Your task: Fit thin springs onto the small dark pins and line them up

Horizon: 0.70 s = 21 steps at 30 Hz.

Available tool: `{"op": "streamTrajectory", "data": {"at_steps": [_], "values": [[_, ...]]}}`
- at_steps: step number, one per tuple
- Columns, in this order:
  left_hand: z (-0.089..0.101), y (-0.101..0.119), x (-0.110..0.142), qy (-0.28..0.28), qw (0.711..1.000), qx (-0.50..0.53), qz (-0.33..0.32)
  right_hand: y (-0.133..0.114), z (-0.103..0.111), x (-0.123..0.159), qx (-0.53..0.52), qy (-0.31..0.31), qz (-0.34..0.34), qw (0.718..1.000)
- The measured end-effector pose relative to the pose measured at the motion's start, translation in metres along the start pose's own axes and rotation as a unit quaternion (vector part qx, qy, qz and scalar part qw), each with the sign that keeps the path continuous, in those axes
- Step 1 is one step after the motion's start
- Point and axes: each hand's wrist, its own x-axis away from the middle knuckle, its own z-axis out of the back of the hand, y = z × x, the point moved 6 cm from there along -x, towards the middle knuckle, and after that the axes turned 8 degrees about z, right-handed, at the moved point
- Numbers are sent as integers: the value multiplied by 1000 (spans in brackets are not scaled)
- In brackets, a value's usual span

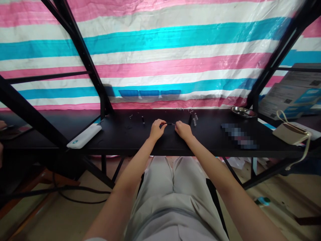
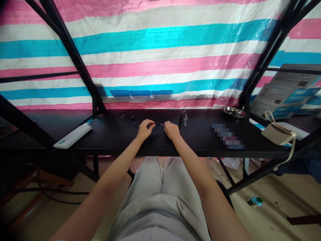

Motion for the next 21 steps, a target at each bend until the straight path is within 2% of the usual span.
{"op": "streamTrajectory", "data": {"at_steps": [4,8,12,21], "values": [[-5,1,2,-19,1000,10,-11,-4,3,1,8,11,20,1000],[-12,-1,3,-55,998,17,1,-10,5,2,0,35,70,997],[-10,-4,2,-48,998,24,18,-11,7,3,-18,50,96,994],[-11,-2,2,-49,998,39,7,-12,7,4,-22,95,128,987]]}}
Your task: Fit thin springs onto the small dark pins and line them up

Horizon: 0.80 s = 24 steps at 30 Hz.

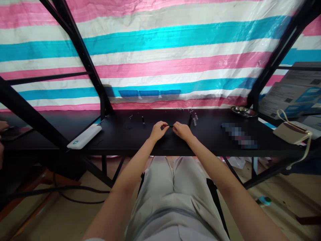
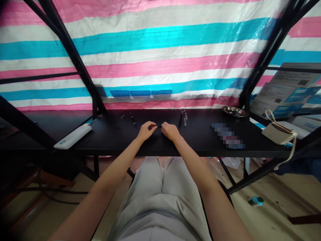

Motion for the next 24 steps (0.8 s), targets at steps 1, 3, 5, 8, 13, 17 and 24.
{"op": "streamTrajectory", "data": {"at_steps": [1,3,5,8,13,17,24], "values": [[-1,0,0,-2,1000,1,-1,0,0,0,1,3,3,1000],[-1,0,0,-3,1000,3,-3,0,0,0,1,8,8,1000],[-2,0,0,-5,1000,6,-3,-1,0,0,1,11,11,1000],[-1,0,0,-7,1000,21,10,-1,2,0,-2,21,12,1000],[-3,-3,-1,-47,994,70,63,-7,4,-1,-14,53,20,998],[-6,-6,-1,-69,991,78,83,-11,4,-2,-28,53,22,998],[-9,-10,-4,-68,994,15,87,-9,-4,0,-94,-13,13,995]]}}
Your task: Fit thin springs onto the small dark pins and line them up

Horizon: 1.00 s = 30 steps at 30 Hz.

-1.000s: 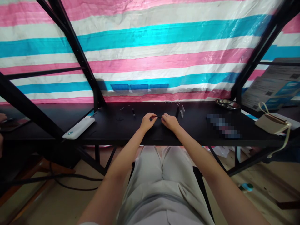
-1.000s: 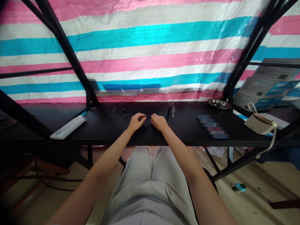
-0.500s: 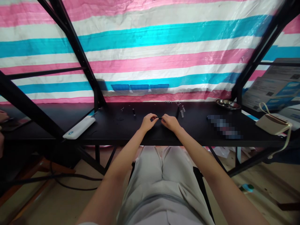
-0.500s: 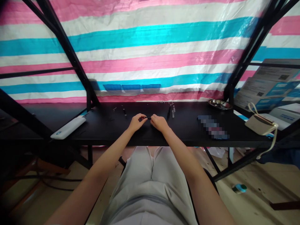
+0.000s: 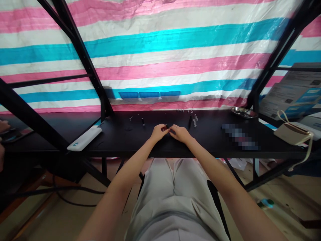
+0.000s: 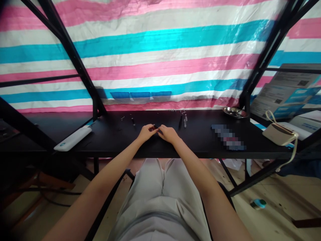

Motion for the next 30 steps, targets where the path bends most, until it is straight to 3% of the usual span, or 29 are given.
{"op": "streamTrajectory", "data": {"at_steps": [5,10,14,20,30], "values": [[6,-3,-7,-19,994,-109,10,0,-3,0,-23,-40,-16,999],[40,-29,-16,54,956,-231,175,0,-2,-2,-21,-55,-43,997],[64,-41,-16,96,924,-276,249,0,-2,-1,-16,-63,-51,997],[79,-46,-16,110,909,-296,271,0,-2,-1,-13,-56,-48,997],[77,-63,-14,122,906,-288,285,-1,-1,-2,-18,-30,-32,999]]}}
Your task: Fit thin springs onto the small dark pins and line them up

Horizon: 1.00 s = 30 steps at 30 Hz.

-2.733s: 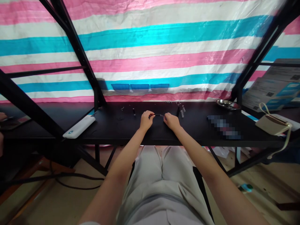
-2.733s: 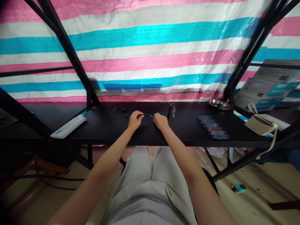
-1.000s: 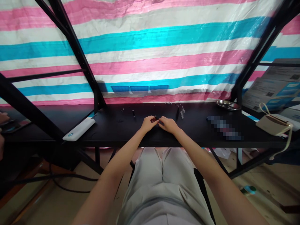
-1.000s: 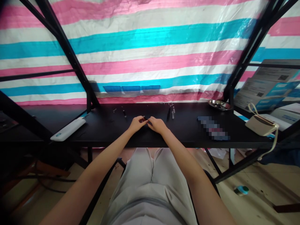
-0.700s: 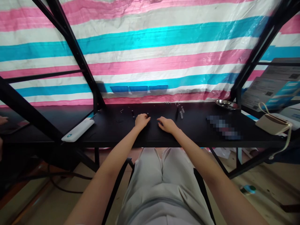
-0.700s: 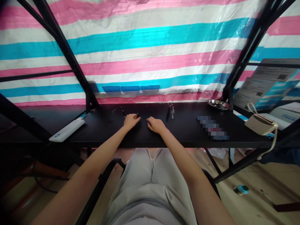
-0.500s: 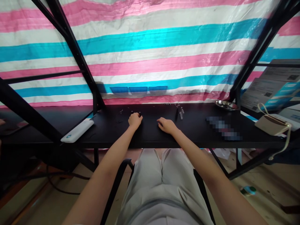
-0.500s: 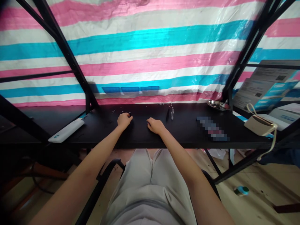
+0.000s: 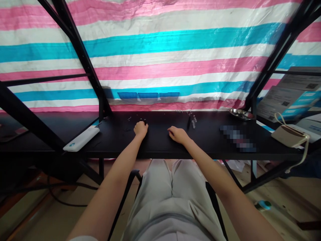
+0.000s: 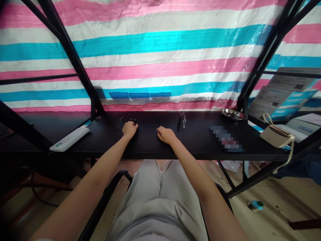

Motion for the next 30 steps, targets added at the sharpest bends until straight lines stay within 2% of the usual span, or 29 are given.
{"op": "streamTrajectory", "data": {"at_steps": [15,30], "values": [[-4,-4,-5,10,1000,20,20,2,6,2,-14,59,13,998],[-3,-2,-7,7,1000,8,17,2,10,3,-25,74,13,997]]}}
